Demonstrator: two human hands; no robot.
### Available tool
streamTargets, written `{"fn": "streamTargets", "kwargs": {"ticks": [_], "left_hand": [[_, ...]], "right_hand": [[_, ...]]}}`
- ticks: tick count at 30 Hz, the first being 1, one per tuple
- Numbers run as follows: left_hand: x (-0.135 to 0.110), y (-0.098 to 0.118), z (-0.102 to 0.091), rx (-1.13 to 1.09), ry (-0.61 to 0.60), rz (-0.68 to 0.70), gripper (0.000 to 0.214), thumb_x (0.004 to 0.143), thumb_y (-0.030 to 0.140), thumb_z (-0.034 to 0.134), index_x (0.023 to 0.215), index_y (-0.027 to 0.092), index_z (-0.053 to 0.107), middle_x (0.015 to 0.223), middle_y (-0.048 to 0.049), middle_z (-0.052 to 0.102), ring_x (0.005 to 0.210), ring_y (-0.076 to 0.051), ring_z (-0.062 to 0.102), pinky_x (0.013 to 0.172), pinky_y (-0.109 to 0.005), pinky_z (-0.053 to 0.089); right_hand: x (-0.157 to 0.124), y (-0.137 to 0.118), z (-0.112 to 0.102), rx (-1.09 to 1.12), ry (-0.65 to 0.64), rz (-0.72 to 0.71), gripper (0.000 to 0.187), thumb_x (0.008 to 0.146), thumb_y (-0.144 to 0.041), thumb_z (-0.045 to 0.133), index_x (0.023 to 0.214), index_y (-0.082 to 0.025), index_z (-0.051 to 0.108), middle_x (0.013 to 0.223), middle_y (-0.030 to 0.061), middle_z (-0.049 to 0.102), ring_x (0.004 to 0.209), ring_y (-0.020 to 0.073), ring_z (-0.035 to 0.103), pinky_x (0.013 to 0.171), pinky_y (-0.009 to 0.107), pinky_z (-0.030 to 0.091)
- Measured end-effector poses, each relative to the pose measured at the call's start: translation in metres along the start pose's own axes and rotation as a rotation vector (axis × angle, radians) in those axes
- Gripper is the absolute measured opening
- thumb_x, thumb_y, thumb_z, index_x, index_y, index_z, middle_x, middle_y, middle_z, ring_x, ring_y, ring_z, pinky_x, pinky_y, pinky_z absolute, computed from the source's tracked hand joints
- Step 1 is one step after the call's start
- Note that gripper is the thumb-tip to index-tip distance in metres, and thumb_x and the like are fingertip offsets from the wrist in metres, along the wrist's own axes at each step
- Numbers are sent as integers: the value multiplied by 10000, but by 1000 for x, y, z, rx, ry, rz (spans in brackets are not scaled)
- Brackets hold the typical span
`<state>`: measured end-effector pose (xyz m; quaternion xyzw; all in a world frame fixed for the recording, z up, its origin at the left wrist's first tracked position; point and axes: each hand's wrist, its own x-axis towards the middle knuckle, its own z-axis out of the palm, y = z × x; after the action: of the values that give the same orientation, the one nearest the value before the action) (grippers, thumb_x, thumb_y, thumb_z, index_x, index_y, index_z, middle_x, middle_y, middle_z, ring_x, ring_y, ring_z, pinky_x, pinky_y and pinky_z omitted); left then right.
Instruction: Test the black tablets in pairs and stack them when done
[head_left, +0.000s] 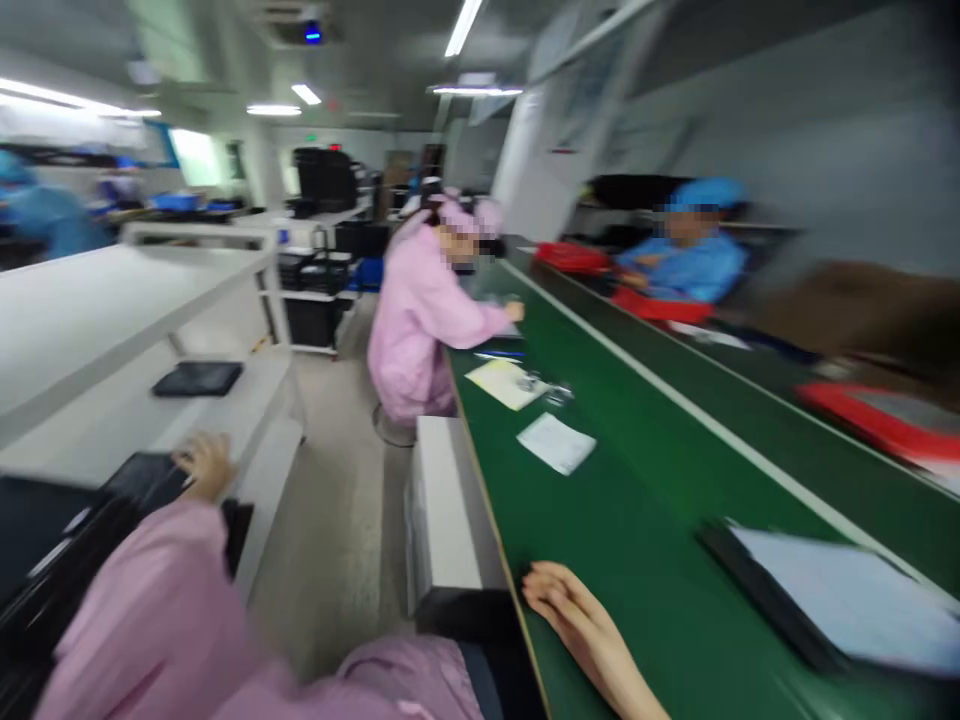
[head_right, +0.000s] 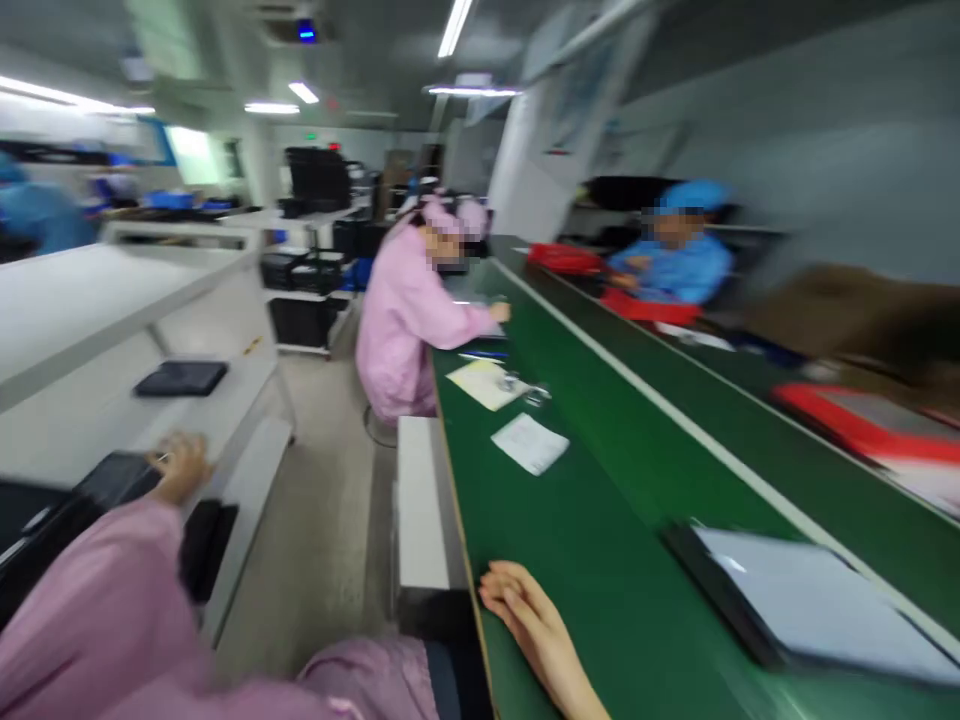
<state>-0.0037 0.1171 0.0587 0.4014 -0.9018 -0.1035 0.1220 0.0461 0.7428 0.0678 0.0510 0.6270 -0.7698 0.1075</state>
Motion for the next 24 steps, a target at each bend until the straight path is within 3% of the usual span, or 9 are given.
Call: {"fn": "streamTargets", "kwargs": {"ticks": [2, 5, 8, 11, 15, 17, 19, 21, 24], "left_hand": [[6, 26, 7, -12, -11, 148, 591, 781, 239, 579, 1370, 211, 540, 1597, -240, 338, 1510, -394, 275, 1057, -771, 266], [19, 97, 38, -128, 102, 434, 584, 872, 442, 430, 1453, 382, 420, 1661, -63, 281, 1531, -339, 253, 1051, -821, 206], [-12, 215, 63, -383, 335, 744, 819, 851, 593, 418, 1490, 80, 413, 1612, -304, 257, 1496, -486, 231, 1073, -829, 153], [-117, 353, 66, -634, 225, 1030, 847, 885, 580, 419, 1469, -32, 371, 1515, -381, 345, 1473, -480, 283, 1131, -731, 245], [-322, 493, 69, -609, -332, 1375, 708, 937, 419, 443, 1521, 51, 285, 1549, -286, 376, 1492, -313, 340, 1201, -508, 309], [-409, 533, 76, -563, -425, 1457, 728, 960, 446, 437, 1548, 65, 238, 1538, -285, 407, 1473, -313, 381, 1197, -521, 307], [-467, 556, 86, -511, -485, 1514, 840, 934, 529, 496, 1572, 73, 195, 1553, -310, 378, 1480, -384, 350, 1191, -639, 230], [-495, 569, 93, -469, -518, 1552, 903, 917, 578, 515, 1587, 85, 164, 1571, -324, 334, 1481, -431, 323, 1163, -727, 156], [-501, 581, 100, -426, -551, 1651, 883, 926, 583, 508, 1595, 113, 175, 1585, -302, 325, 1483, -439, 315, 1159, -734, 148]], "right_hand": [[-4, -7, -7, -38, 2, -127, 451, 747, -542, 812, 1010, -185, 728, 903, 109, 733, 820, 224, 711, 805, 383, 590], [-6, -16, -28, -253, 115, -355, 448, 839, -607, 664, 936, -170, 683, 778, 73, 692, 671, 185, 646, 680, 346, 554], [-6, -22, -51, -504, 358, -495, 385, 899, -542, 511, 847, -183, 640, 716, 52, 652, 628, 187, 613, 628, 339, 535], [-7, -26, -73, -581, 636, -509, 234, 879, -369, 485, 868, -197, 644, 854, 75, 668, 812, 226, 641, 794, 392, 549], [-20, -25, -109, -661, 1087, -403, 415, 821, -225, 468, 1208, -135, 588, 1272, 199, 565, 1245, 338, 491, 1071, 563, 393], [-30, -23, -127, -696, 1261, -319, 572, 804, -213, 503, 1360, -77, 488, 1432, 265, 437, 1377, 400, 352, 1129, 635, 274], [-40, -22, -143, -781, 1362, -198, 676, 817, -219, 532, 1457, -53, 389, 1521, 285, 353, 1439, 419, 274, 1163, 653, 182], [-45, -23, -156, -889, 1385, -40, 732, 856, -246, 540, 1523, -64, 301, 1561, 276, 337, 1467, 408, 262, 1176, 651, 142], [-43, -30, -167, -993, 1316, 138, 826, 895, -343, 580, 1575, -69, 201, 1568, 290, 344, 1484, 420, 254, 1162, 683, 120]]}}
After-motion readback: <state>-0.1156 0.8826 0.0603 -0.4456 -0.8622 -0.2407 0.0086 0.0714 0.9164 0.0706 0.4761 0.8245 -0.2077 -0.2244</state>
